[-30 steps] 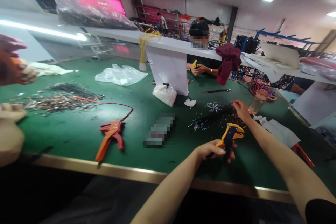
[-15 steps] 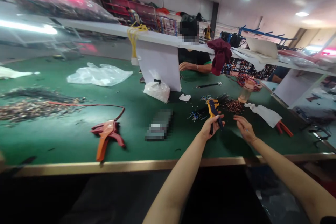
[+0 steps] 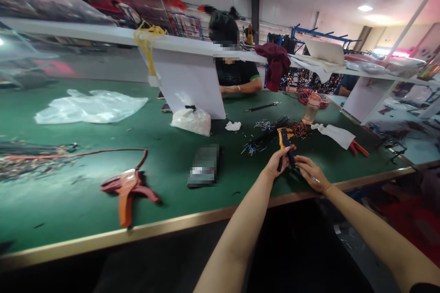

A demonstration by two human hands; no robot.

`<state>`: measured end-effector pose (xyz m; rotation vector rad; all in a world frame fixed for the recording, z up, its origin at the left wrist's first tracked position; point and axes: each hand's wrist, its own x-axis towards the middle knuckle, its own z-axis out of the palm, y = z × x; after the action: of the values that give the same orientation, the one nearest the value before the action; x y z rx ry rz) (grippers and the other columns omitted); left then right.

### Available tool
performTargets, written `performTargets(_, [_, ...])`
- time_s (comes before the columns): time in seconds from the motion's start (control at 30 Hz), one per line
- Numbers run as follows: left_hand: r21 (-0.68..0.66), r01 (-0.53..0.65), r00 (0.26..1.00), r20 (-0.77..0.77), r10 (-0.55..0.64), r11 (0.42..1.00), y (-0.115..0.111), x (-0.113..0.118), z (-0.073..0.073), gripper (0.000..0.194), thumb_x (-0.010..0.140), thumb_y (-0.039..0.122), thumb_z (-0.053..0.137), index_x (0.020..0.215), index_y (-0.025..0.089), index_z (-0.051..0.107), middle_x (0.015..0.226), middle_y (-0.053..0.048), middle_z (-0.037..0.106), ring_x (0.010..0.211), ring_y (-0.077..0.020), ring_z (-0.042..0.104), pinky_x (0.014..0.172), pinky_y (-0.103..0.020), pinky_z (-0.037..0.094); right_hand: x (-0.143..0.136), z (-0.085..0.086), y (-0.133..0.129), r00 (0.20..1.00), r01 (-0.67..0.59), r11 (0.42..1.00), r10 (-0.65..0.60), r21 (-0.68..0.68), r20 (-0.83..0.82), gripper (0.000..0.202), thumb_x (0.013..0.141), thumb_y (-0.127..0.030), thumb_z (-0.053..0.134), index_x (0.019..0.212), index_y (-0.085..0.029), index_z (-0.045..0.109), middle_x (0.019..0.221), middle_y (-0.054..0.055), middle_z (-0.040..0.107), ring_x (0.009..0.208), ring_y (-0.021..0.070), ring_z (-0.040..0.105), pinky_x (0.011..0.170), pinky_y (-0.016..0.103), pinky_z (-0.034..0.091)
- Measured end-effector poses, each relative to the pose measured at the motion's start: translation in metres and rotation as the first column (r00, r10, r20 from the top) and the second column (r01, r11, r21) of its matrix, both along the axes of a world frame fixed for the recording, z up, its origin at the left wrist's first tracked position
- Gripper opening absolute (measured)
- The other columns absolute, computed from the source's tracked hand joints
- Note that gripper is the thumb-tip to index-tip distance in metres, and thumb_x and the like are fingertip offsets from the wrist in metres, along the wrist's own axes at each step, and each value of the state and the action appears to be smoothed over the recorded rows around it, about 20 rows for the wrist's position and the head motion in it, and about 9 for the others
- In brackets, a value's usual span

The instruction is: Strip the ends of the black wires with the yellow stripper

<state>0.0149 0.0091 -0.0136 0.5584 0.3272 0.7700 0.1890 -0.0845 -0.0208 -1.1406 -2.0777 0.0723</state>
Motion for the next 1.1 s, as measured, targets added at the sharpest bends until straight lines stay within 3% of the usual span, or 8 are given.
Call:
performTargets(0.43, [0.027, -0.090, 0.996, 0.009, 0.090, 0.996, 0.004, -0.014, 0.001, 0.028, 0.085, 0.026, 0.060, 0.108, 0.013, 0.069, 0.117, -0.011, 0.072, 0.074, -0.0186, 0.069, 0.073, -0.033, 0.053, -0.005, -0.007, 0.006, 0.997, 0.070, 0.997, -0.069, -0.018, 0.035, 0.032, 0.099, -0.027, 0.046, 0.123, -0.025, 0.067, 0.129, 0.013, 0.065, 0.121, 0.0254, 0.061, 0.101, 0.047, 0.054])
performTargets(0.67, [0.046, -0.177, 0.984, -0.014, 0.178, 0.983, 0.018, -0.021, -0.006, 0.030, 0.084, 0.029, 0.062, 0.110, 0.014, 0.069, 0.122, -0.011, 0.071, 0.075, -0.0183, 0.069, 0.075, -0.033, 0.052, -0.005, -0.007, 0.008, 0.999, -0.030, 0.998, 0.029, -0.060, -0.027, 0.031, 0.098, -0.025, 0.046, 0.123, -0.026, 0.066, 0.127, 0.012, 0.067, 0.118, 0.0266, 0.063, 0.097, 0.046, 0.057])
performTargets(1.1, [0.092, -0.183, 0.982, -0.037, 0.187, 0.979, 0.022, -0.027, -0.014, 0.032, 0.083, 0.028, 0.062, 0.110, 0.013, 0.069, 0.115, -0.013, 0.073, 0.074, -0.0184, 0.069, 0.076, -0.033, 0.049, -0.005, -0.011, 0.016, 0.993, -0.096, 0.995, 0.095, -0.008, -0.074, 0.030, 0.099, -0.030, 0.046, 0.118, -0.026, 0.068, 0.119, 0.011, 0.071, 0.108, 0.0273, 0.068, 0.090, 0.045, 0.060])
